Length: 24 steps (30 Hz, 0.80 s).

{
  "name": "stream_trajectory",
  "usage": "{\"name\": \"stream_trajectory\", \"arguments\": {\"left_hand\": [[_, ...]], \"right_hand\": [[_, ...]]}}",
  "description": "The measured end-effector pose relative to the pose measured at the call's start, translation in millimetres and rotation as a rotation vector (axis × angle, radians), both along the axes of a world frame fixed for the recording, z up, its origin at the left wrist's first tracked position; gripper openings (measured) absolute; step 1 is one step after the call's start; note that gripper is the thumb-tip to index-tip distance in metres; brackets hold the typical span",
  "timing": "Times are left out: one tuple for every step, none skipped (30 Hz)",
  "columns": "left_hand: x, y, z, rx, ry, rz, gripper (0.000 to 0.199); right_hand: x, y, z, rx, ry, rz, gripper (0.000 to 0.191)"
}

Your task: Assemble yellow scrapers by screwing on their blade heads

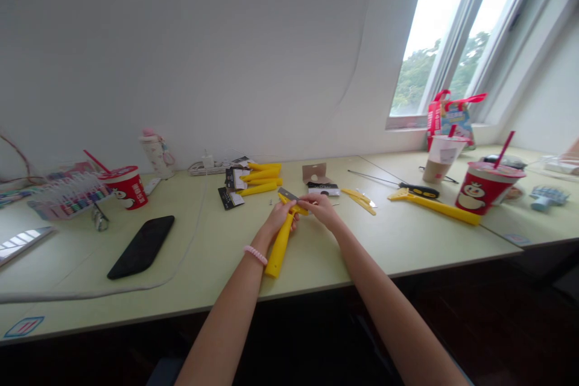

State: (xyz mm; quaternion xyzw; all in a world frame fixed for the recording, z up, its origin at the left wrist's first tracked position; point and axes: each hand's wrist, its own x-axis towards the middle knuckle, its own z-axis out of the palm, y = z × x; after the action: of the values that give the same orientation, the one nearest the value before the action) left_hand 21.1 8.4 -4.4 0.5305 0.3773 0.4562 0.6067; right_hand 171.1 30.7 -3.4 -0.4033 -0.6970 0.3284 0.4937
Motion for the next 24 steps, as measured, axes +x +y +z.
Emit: {"name": "stream_trajectory", "arguments": {"left_hand": [[0, 0, -0.4, -0.003, 0.005, 0.008, 0.029], [0, 0, -0.8, -0.006, 0.013, 0.017, 0.029], [1, 0, -1.1, -0.008, 0.024, 0.027, 0.028], [1, 1, -1.2, -0.010, 0.035, 0.037, 0.027], [1, 1, -1.0, -0.009, 0.046, 0.050, 0.025], [2, 1, -0.7, -0.005, 0.056, 0.067, 0.024], [2, 1, -0.2, 0.003, 0.063, 0.088, 0.023], [2, 1, 0.3, 0.013, 0.069, 0.111, 0.022], [3, 1, 0.7, 0.024, 0.072, 0.132, 0.022], [3, 2, 0.8, 0.033, 0.077, 0.148, 0.021], [3, 2, 0.7, 0.039, 0.082, 0.159, 0.021], [3, 3, 0.4, 0.040, 0.091, 0.165, 0.021], [2, 5, -0.2, 0.043, 0.101, 0.175, 0.021], [2, 6, -0.8, 0.051, 0.112, 0.194, 0.021], [1, 8, -1.4, 0.068, 0.121, 0.226, 0.021], [0, 9, -1.8, 0.089, 0.126, 0.270, 0.020], [-1, 11, -1.9, 0.112, 0.125, 0.317, 0.020], [-3, 12, -1.7, 0.133, 0.121, 0.362, 0.020], [-4, 12, -1.2, 0.146, 0.118, 0.401, 0.019], [-5, 12, -0.6, 0.152, 0.120, 0.428, 0.018], [-6, 12, 0.0, 0.153, 0.124, 0.447, 0.017], [-6, 12, 0.6, 0.153, 0.132, 0.458, 0.016], [-7, 12, 0.9, 0.154, 0.141, 0.465, 0.015], [-7, 12, 1.0, 0.155, 0.146, 0.472, 0.014]], "right_hand": [[0, -1, 0.5, 0.006, -0.026, 0.022, 0.023], [-1, -1, 0.9, 0.003, -0.050, 0.053, 0.024], [-1, -1, 1.1, -0.008, -0.068, 0.084, 0.026], [0, -1, 1.1, -0.025, -0.080, 0.109, 0.027], [1, -2, 0.9, -0.044, -0.084, 0.121, 0.029], [1, -2, 0.7, -0.063, -0.081, 0.123, 0.029], [2, -2, 0.5, -0.081, -0.076, 0.121, 0.030], [3, -2, 0.4, -0.097, -0.068, 0.118, 0.030], [3, -2, 0.6, -0.111, -0.060, 0.118, 0.031], [3, -3, 0.9, -0.121, -0.055, 0.121, 0.031], [4, -3, 1.5, -0.127, -0.053, 0.125, 0.030], [3, -4, 2.4, -0.129, -0.052, 0.125, 0.030], [3, -5, 3.3, -0.127, -0.050, 0.121, 0.029], [3, -5, 4.3, -0.122, -0.046, 0.112, 0.028], [3, -5, 5.3, -0.119, -0.038, 0.099, 0.026], [2, -6, 6.0, -0.118, -0.030, 0.087, 0.025], [2, -6, 6.5, -0.118, -0.025, 0.076, 0.025], [2, -5, 6.6, -0.119, -0.025, 0.070, 0.024], [2, -5, 6.4, -0.119, -0.030, 0.069, 0.024], [2, -5, 5.9, -0.117, -0.037, 0.071, 0.024], [2, -4, 5.1, -0.115, -0.044, 0.076, 0.023], [2, -4, 4.1, -0.112, -0.048, 0.082, 0.023], [2, -3, 3.0, -0.111, -0.049, 0.087, 0.023], [2, -3, 1.8, -0.112, -0.046, 0.092, 0.022]]}}
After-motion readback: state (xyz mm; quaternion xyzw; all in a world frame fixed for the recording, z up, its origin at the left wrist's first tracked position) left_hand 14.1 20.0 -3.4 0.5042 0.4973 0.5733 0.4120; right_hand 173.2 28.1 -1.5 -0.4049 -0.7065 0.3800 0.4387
